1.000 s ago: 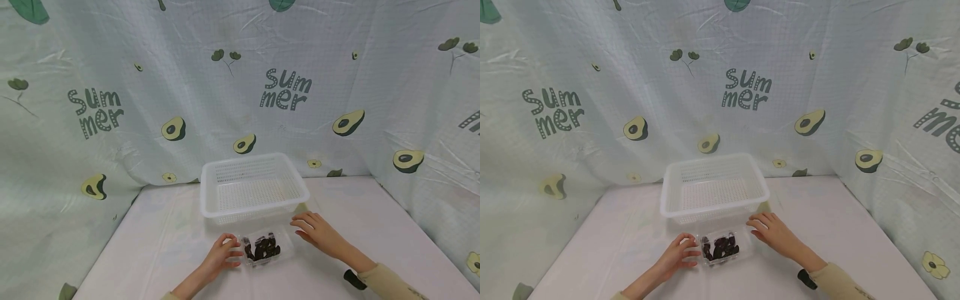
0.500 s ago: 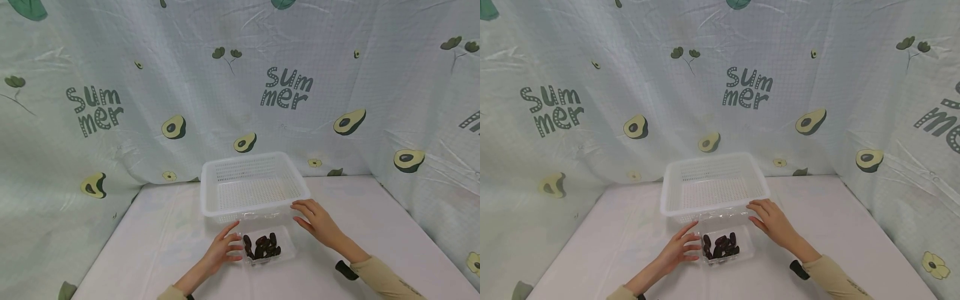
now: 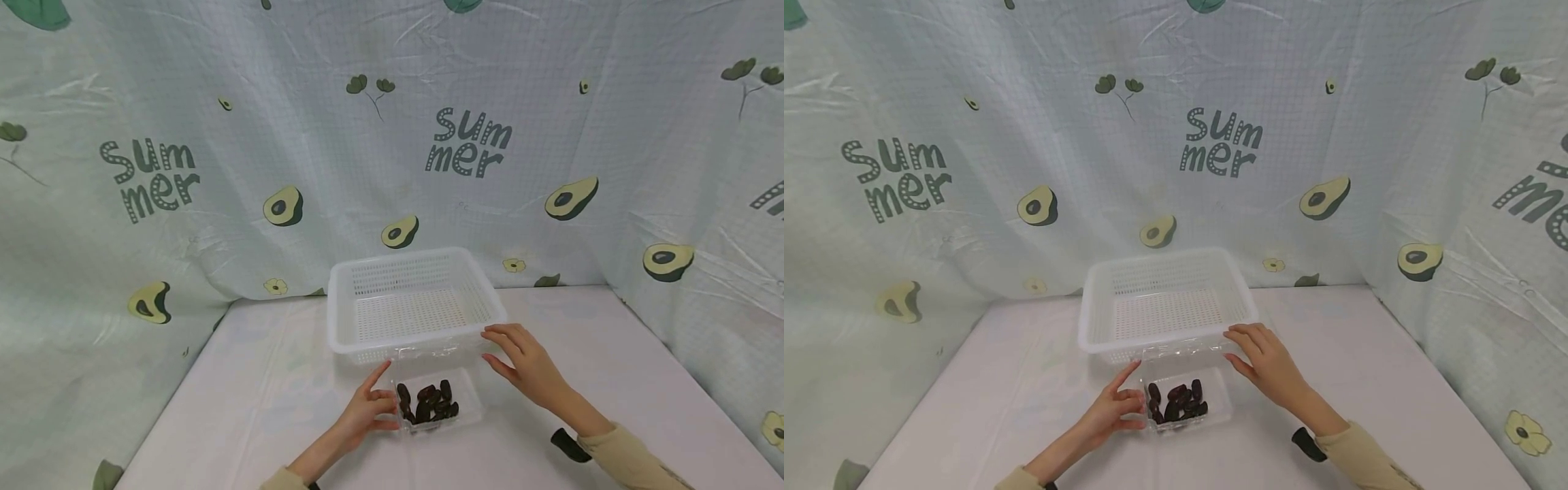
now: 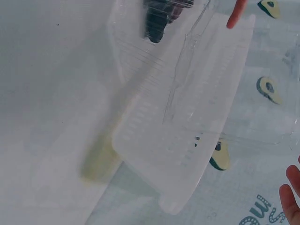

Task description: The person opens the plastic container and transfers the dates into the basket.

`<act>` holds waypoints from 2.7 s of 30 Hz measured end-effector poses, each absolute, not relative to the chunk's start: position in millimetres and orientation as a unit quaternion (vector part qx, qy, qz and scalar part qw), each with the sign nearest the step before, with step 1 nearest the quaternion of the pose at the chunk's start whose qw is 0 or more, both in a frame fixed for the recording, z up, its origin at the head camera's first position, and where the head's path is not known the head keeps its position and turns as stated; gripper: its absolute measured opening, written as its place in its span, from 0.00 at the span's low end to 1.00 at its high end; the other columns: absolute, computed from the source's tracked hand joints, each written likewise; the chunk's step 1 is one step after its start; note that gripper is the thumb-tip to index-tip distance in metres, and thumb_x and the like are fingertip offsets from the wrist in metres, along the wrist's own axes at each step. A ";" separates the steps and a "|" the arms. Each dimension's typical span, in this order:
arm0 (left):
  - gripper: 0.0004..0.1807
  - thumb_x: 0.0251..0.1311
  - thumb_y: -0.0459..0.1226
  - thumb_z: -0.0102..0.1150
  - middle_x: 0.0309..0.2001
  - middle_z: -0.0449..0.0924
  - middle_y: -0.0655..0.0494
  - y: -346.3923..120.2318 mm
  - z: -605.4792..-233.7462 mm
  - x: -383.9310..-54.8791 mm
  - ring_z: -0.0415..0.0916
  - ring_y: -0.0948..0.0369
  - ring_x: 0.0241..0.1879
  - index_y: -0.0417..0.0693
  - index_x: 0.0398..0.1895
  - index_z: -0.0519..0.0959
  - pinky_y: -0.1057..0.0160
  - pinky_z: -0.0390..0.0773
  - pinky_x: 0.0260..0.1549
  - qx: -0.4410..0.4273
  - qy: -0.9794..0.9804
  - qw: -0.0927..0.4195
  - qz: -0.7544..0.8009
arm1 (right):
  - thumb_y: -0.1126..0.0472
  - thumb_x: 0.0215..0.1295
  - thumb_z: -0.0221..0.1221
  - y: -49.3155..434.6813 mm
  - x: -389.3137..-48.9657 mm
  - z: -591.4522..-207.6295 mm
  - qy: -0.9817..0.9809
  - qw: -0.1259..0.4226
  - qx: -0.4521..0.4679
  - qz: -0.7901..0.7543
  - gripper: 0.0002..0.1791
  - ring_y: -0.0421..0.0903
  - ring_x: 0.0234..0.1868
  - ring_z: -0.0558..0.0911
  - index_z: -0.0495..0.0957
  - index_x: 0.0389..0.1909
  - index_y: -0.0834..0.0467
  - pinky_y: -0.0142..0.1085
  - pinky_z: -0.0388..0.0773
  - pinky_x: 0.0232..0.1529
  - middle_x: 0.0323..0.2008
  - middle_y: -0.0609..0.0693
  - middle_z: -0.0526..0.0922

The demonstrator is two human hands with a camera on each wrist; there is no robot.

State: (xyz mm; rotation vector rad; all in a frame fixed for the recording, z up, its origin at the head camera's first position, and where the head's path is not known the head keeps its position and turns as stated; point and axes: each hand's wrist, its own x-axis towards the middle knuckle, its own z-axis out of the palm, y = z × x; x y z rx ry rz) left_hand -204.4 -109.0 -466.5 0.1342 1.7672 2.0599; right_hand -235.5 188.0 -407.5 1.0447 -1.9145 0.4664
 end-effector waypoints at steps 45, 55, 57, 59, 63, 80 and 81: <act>0.44 0.56 0.27 0.51 0.28 0.69 0.58 -105.2 -465.3 -204.5 0.73 0.64 0.30 0.60 0.70 0.41 0.56 0.80 0.29 0.046 0.636 0.226 0.737 | 0.48 0.46 0.65 163.3 -253.2 -460.2 -0.810 0.281 0.505 -0.102 0.21 0.38 0.37 0.72 0.73 0.42 0.48 0.31 0.70 0.37 0.36 0.41 0.74; 0.45 0.55 0.27 0.51 0.28 0.70 0.58 -105.4 -464.9 -205.4 0.73 0.64 0.29 0.61 0.70 0.40 0.58 0.80 0.27 0.044 0.639 0.231 0.732 | 0.46 0.48 0.63 154.1 -263.9 -462.8 -0.794 0.254 0.527 -0.164 0.16 0.38 0.31 0.68 0.73 0.38 0.43 0.28 0.60 0.29 0.34 0.40 0.74; 0.45 0.55 0.27 0.51 0.28 0.70 0.59 -105.3 -465.3 -205.2 0.73 0.64 0.29 0.60 0.70 0.40 0.58 0.80 0.28 0.044 0.639 0.230 0.733 | 0.46 0.49 0.63 152.5 -265.7 -463.8 -0.794 0.245 0.530 -0.170 0.14 0.37 0.30 0.67 0.73 0.36 0.42 0.28 0.58 0.29 0.33 0.40 0.73; 0.45 0.55 0.27 0.51 0.28 0.70 0.59 -105.1 -465.8 -204.8 0.73 0.64 0.29 0.59 0.70 0.40 0.58 0.80 0.28 0.045 0.638 0.230 0.733 | 0.47 0.49 0.63 151.1 -267.4 -465.1 -0.792 0.241 0.535 -0.170 0.12 0.37 0.29 0.66 0.73 0.35 0.42 0.28 0.55 0.28 0.32 0.40 0.73; 0.44 0.55 0.27 0.50 0.27 0.70 0.59 -104.9 -466.3 -204.3 0.73 0.65 0.29 0.58 0.70 0.39 0.58 0.80 0.28 0.048 0.638 0.230 0.734 | 0.50 0.48 0.64 148.0 -270.1 -467.6 -0.778 0.261 0.546 -0.170 0.10 0.37 0.26 0.62 0.74 0.31 0.41 0.28 0.50 0.27 0.28 0.39 0.72; 0.45 0.55 0.27 0.51 0.27 0.69 0.60 -103.8 -464.3 -203.3 0.73 0.66 0.28 0.59 0.70 0.39 0.59 0.80 0.27 0.041 0.639 0.226 0.734 | 0.55 0.48 0.63 141.7 -274.2 -469.7 -0.764 0.273 0.556 -0.180 0.08 0.38 0.25 0.60 0.73 0.24 0.39 0.28 0.47 0.27 0.24 0.40 0.67; 0.45 0.55 0.27 0.51 0.27 0.69 0.60 -103.7 -463.8 -203.4 0.73 0.66 0.28 0.59 0.70 0.39 0.59 0.80 0.27 0.040 0.639 0.227 0.734 | 0.55 0.48 0.63 141.6 -274.2 -468.9 -0.766 0.267 0.556 -0.183 0.07 0.38 0.25 0.61 0.74 0.25 0.39 0.28 0.47 0.27 0.25 0.41 0.67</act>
